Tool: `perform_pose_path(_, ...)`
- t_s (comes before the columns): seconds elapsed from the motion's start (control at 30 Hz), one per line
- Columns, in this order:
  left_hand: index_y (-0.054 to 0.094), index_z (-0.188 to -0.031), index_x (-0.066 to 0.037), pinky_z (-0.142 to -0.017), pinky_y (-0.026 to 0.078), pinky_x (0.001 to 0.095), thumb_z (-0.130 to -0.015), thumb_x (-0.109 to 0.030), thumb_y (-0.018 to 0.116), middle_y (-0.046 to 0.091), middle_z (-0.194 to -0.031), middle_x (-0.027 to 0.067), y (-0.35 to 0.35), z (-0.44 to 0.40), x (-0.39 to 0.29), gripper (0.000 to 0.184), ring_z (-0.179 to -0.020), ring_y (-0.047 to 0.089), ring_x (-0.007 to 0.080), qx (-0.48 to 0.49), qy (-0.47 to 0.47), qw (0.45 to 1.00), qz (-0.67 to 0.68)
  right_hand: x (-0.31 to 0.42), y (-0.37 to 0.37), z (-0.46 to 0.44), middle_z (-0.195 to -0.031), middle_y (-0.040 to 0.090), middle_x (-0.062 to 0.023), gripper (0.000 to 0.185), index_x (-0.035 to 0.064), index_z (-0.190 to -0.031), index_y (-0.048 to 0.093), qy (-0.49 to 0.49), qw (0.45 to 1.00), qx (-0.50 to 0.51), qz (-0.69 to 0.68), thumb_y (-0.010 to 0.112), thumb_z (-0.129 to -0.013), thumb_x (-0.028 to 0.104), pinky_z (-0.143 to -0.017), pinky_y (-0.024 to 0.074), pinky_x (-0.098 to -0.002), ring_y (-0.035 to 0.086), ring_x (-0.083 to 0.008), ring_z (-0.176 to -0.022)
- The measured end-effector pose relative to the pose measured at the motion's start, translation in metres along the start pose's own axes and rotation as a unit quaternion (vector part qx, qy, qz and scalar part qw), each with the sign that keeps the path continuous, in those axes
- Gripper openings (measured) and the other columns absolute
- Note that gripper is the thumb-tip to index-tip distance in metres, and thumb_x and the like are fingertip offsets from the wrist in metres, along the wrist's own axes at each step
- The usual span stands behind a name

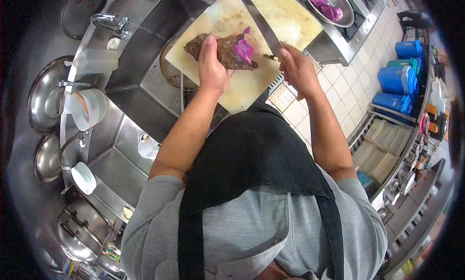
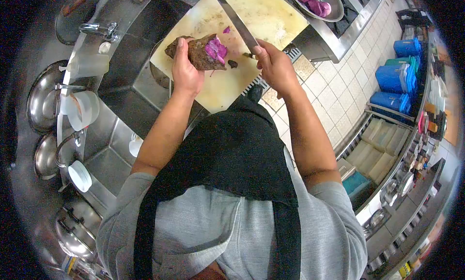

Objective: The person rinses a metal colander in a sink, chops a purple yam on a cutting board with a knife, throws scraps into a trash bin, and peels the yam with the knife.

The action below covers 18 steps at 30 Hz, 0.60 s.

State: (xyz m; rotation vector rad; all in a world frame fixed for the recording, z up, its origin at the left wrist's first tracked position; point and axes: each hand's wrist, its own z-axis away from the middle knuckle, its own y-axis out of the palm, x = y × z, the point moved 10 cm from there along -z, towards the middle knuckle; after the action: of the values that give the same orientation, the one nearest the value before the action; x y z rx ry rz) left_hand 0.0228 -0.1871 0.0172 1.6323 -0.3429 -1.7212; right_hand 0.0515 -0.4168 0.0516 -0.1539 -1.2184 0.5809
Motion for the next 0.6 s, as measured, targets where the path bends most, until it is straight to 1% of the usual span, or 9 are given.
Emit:
perform_pose_path(0.03,0.052,-0.114,-0.003,-0.1,0.044,0.0368,-0.106,-0.039,0.039,0.06,-0.117,0.0114,0.002,-0.002,-0.008,0.039,-0.11,0.058,0.0191,0.036,0.04,0.996,-0.072,-0.001,0.001,0.0,-0.073,0.058,-0.0048,0.045,0.0033,-0.13,0.058,-0.001,1.0,0.0,0.0,0.051,-0.102,0.038,-0.06,0.0474,-0.0287,0.055,-0.0126,-0.062)
perform_pose_path(0.07,0.051,-0.111,-0.003,-0.1,0.044,0.0368,-0.107,-0.039,0.036,0.061,-0.118,0.0135,0.007,-0.002,-0.013,0.039,-0.11,0.058,0.0195,0.071,0.08,0.984,-0.145,-0.006,0.003,0.0,-0.072,0.055,-0.0033,0.04,0.002,-0.122,0.059,0.006,0.999,0.003,-0.037,0.05,-0.103,0.036,-0.054,0.0441,-0.027,0.051,-0.0106,-0.058)
perform_pose_path(0.1,0.051,-0.111,-0.003,-0.1,0.044,0.0368,-0.107,-0.039,0.036,0.061,-0.118,0.0135,0.013,-0.001,-0.017,0.039,-0.11,0.058,0.0195,0.072,0.08,0.984,-0.145,-0.008,0.004,0.0,-0.072,0.053,-0.0019,0.037,0.0007,-0.115,0.061,0.013,0.997,0.004,-0.075,0.048,-0.104,0.034,-0.048,0.0407,-0.0253,0.047,-0.0085,-0.053)
perform_pose_path(0.2,0.05,-0.109,-0.002,-0.101,0.043,0.0363,-0.108,-0.037,0.031,0.061,-0.123,0.0182,0.037,0.005,-0.028,0.04,-0.113,0.057,0.0214,0.108,0.136,0.973,-0.151,-0.007,0.006,0.005,-0.069,0.056,-0.0045,0.037,0.0005,-0.103,0.06,0.041,0.992,0.007,-0.121,0.047,-0.105,0.035,-0.047,0.0427,-0.0277,0.051,-0.0114,-0.05)
perform_pose_path(0.3,0.047,-0.11,-0.001,-0.101,0.043,0.0347,-0.108,-0.029,0.035,0.061,-0.124,0.0162,0.041,0.01,-0.028,0.031,-0.11,0.057,0.0192,0.111,0.197,0.95,-0.216,-0.007,0.01,0.007,-0.069,0.055,-0.004,0.037,0.0007,-0.102,0.06,0.032,0.989,0.019,-0.144,0.047,-0.104,0.035,-0.044,0.0421,-0.0268,0.051,-0.0114,-0.05)
perform_pose_path(0.4,0.049,-0.111,-0.002,-0.099,0.045,0.0365,-0.108,-0.034,0.034,0.061,-0.123,0.0161,0.035,0.009,-0.021,0.035,-0.107,0.059,0.0197,0.063,0.17,0.959,-0.219,0.001,0.014,0.016,-0.068,0.055,-0.004,0.037,0.0013,-0.098,0.059,0.005,0.985,0.041,-0.166,0.047,-0.104,0.036,-0.044,0.0412,-0.0262,0.05,-0.011,-0.049)
perform_pose_path(0.47,0.051,-0.112,-0.002,-0.096,0.048,0.0374,-0.107,-0.04,0.035,0.061,-0.119,0.0146,0.027,0.002,0.008,0.041,-0.103,0.061,0.0202,0.045,-0.006,0.999,-0.002,0.006,0.015,0.025,-0.068,0.055,-0.0037,0.037,0.0018,-0.097,0.059,0.011,0.982,0.063,-0.178,0.047,-0.104,0.036,-0.044,0.041,-0.0261,0.05,-0.011,-0.049)
perform_pose_path(0.53,0.052,-0.116,-0.001,-0.096,0.048,0.0394,-0.106,-0.043,0.036,0.062,-0.117,0.0144,0.024,0.0,0.006,0.046,-0.104,0.061,0.023,0.03,-0.02,0.999,0.012,0.011,0.014,0.031,-0.068,0.055,-0.0034,0.037,0.0023,-0.096,0.058,0.015,0.978,0.085,-0.19,0.047,-0.104,0.036,-0.044,0.0407,-0.026,0.05,-0.0109,-0.049)
perform_pose_path(0.6,0.052,-0.12,-0.001,-0.096,0.048,0.0414,-0.105,-0.046,0.037,0.062,-0.116,0.0141,0.018,-0.002,0.007,0.051,-0.105,0.062,0.0258,0.016,-0.035,0.999,0.027,0.015,0.014,0.037,-0.072,0.056,-0.0043,0.042,0.0037,-0.097,0.058,0.02,0.974,0.125,-0.19,0.047,-0.103,0.044,-0.044,0.0395,-0.0242,0.049,-0.0102,-0.051)
